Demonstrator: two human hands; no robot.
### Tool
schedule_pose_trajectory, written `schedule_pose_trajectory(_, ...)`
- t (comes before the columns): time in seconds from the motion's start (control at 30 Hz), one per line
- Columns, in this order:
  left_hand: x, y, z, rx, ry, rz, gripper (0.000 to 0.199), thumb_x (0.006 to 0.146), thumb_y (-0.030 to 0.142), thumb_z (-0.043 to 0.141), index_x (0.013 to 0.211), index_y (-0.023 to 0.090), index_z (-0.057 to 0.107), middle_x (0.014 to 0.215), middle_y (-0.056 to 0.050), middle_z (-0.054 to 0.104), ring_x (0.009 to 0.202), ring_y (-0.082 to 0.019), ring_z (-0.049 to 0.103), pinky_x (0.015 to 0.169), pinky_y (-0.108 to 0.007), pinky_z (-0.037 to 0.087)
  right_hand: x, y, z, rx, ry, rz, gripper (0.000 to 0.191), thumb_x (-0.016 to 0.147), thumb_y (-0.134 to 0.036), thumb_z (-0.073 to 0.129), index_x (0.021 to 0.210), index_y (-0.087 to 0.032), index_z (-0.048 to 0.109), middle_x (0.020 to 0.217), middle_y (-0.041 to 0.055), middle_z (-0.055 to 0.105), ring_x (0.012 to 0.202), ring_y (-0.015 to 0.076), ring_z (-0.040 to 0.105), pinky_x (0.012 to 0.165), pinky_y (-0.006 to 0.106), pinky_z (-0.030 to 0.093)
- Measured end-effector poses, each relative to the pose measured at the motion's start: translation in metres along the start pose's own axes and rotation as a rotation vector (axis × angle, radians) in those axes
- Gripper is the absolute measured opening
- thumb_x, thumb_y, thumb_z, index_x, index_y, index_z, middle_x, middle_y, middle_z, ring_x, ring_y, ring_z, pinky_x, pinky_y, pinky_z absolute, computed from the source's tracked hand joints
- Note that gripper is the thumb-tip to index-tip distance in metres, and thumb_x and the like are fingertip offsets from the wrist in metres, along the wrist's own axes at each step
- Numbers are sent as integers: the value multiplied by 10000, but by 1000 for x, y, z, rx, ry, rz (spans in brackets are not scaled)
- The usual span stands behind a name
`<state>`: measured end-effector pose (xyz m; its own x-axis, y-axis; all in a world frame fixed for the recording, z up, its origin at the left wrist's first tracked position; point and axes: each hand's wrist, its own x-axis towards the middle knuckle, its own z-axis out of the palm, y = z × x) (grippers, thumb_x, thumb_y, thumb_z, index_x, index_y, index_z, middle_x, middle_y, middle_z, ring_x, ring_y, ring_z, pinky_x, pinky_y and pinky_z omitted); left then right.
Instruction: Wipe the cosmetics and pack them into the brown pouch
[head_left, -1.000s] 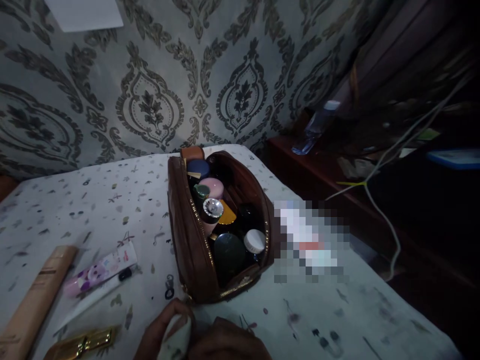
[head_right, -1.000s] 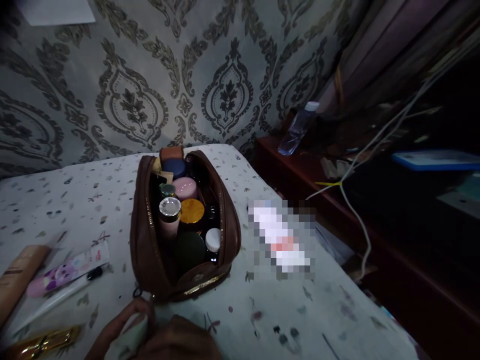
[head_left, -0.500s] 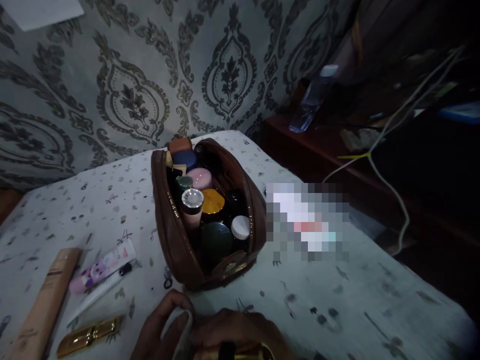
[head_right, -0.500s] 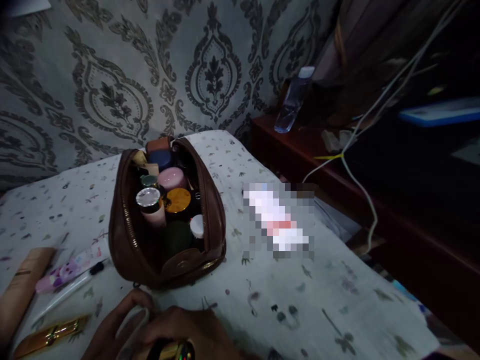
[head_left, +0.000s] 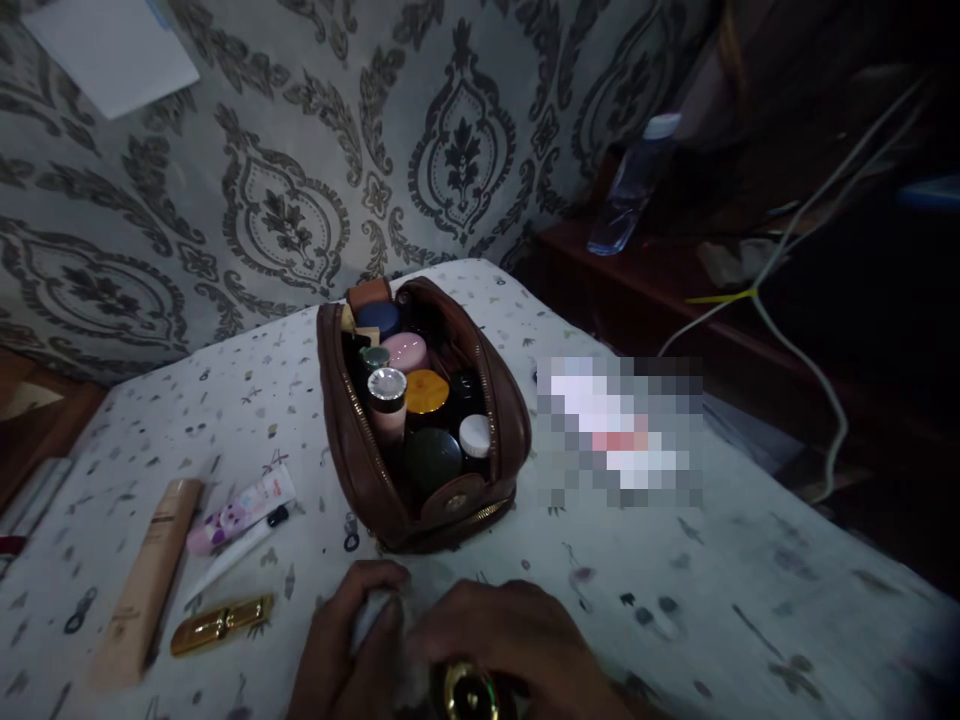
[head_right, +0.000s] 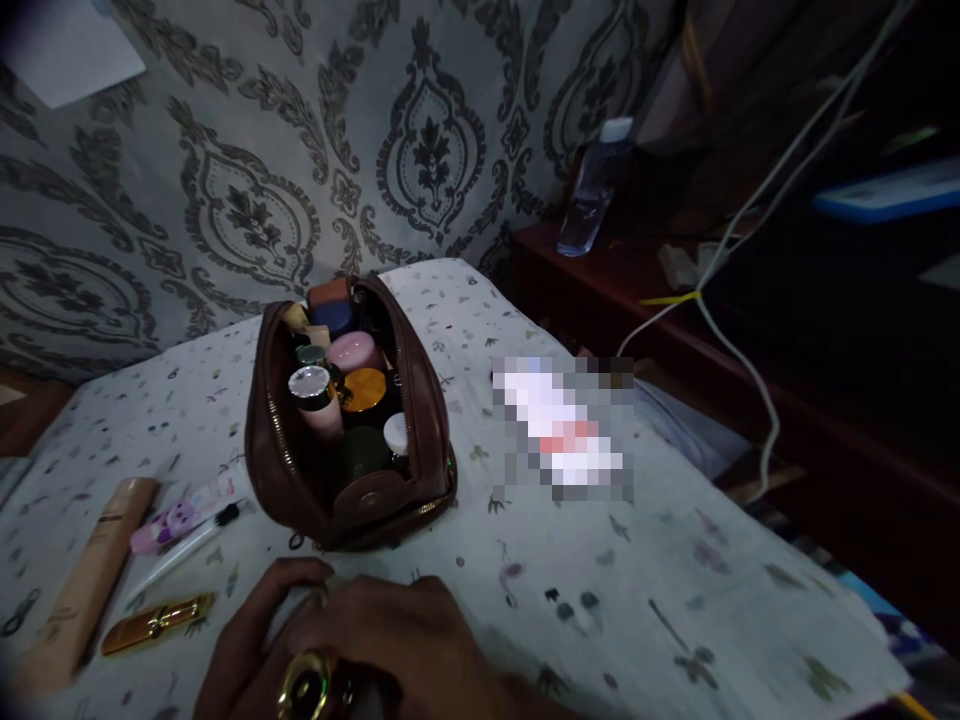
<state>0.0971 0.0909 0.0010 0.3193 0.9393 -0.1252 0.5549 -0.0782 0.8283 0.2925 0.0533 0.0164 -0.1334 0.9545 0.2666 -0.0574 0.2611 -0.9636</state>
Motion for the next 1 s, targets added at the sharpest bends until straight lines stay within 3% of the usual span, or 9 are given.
schedule_pose_trajectory(0.13,7,12,-24,387,224,329,286,934,354,527,1170,274,666,1124,-65,720,1039,-240,668,898,-340,539,11,-27,-12,-26,133,54,363,817,-592,670,966,-265,730,812,47,701,716,187,649,685,324,562)
schedule_pose_trajectory(0.2,20,23,-39,535,167,548,353,939,305,528,1281,291,613,1164,-57,711,1040,-212,678,858,-285,550,18,-40,-23,-42,157,42,303,800,-504,734,989,-267,718,867,39,687,738,178,649,671,307,562)
schedule_pose_trajectory(0.3,41,36,-49,607,151,669,416,960,275,473,1371,263,539,1138,-70,716,1010,-204,691,800,-266,566,31,-58,-39,-131,162,14,222,861,-384,697,1058,-282,689,998,43,664,872,184,652,715,295,568)
schedule_pose_trajectory(0.4,51,35,-46,560,233,632,399,957,309,478,1342,225,539,1166,-89,702,1050,-223,681,867,-314,565,50,-67,-48,-231,137,-22,189,894,-314,648,1076,-270,667,1013,32,643,868,164,643,720,278,559)
schedule_pose_trajectory(0.5,47,26,-41,500,257,558,405,951,341,502,1328,198,523,1066,-89,715,945,-216,709,833,-325,574,71,-65,-51,-334,105,-68,213,876,-275,657,1086,-251,640,980,8,638,799,139,628,676,255,533)
schedule_pose_trajectory(0.6,39,17,-38,463,210,539,437,962,318,502,1380,198,456,922,-49,712,822,-183,719,740,-277,569,88,-57,-50,-460,72,-97,222,863,-233,652,1082,-235,614,897,-27,625,752,118,599,659,232,491)
schedule_pose_trajectory(0.73,32,11,-37,437,193,549,487,960,282,518,1422,204,387,920,-35,713,830,-169,717,747,-254,557,100,-54,-46,-629,-33,-107,86,856,-131,622,912,-196,614,787,-53,585,741,104,567,683,222,439)
schedule_pose_trajectory(0.9,25,0,-38,442,123,474,439,965,321,497,1389,209,462,946,-62,726,834,-187,719,733,-263,561,110,-60,-38,-867,-220,-95,119,867,-43,555,832,-145,604,925,37,590,826,140,557,724,262,417)
schedule_pose_trajectory(1.0,21,-11,-39,457,84,476,402,955,341,508,1341,228,527,988,-70,735,831,-189,720,749,-267,564,117,-61,-32,-966,-310,-38,157,827,4,558,777,-139,602,843,34,606,794,146,571,691,253,388)
